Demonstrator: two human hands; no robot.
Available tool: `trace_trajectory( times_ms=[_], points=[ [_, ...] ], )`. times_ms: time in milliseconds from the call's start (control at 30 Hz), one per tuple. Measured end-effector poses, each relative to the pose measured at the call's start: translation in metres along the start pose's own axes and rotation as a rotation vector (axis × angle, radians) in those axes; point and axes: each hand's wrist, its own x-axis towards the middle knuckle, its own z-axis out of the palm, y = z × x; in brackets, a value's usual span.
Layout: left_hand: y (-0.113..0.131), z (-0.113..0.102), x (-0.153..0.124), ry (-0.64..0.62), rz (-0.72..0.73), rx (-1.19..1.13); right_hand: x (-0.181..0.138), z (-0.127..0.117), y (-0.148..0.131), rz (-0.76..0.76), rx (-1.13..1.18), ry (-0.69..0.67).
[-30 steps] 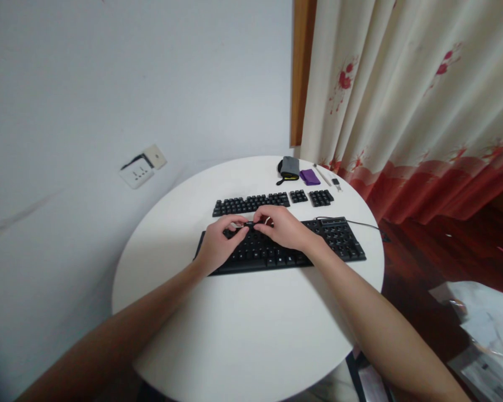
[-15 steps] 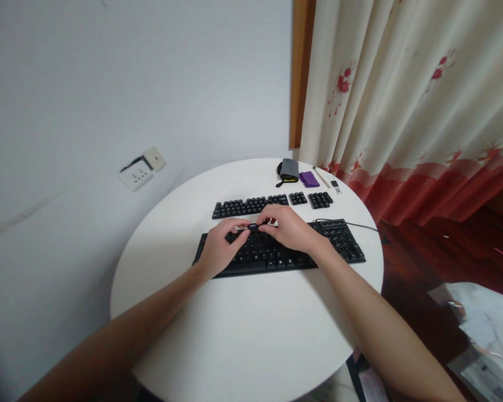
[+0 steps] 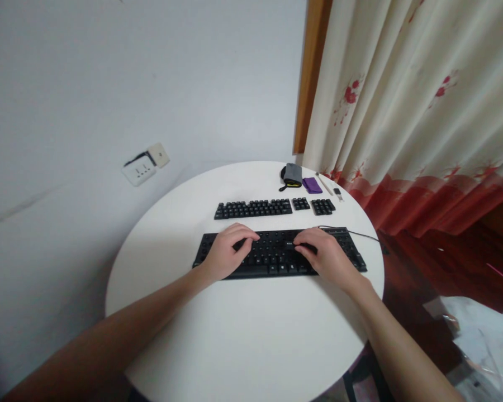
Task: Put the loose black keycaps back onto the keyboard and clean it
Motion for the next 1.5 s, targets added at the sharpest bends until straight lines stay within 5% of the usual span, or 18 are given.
trace_trajectory(
  times_ms=[667,1000,1233,1333,1500],
  points=[
    [-0.001,0.001,-0.001,0.011,0.027,-0.009,-0.023,0.011,-0.002,-0.033,-0.012,-0.094],
    [0.025,0.019,-0.01,-0.393,0.106,0.298,-0.029,0.009,-0.013,-0.02,-0.192,-0.053],
    [0.036,0.03,-0.014,-0.425,0.13,0.474,-0.032,0.013,-0.014,-0.015,-0.292,-0.08],
    [0.036,0.029,-0.014,-0.425,0.137,0.475,-0.032,0.013,-0.012,-0.039,-0.272,-0.011],
    [0.039,0.026,-0.011,-0.397,0.129,0.457,-0.034,0.01,-0.007,0.054,-0.232,0.305]
  ],
)
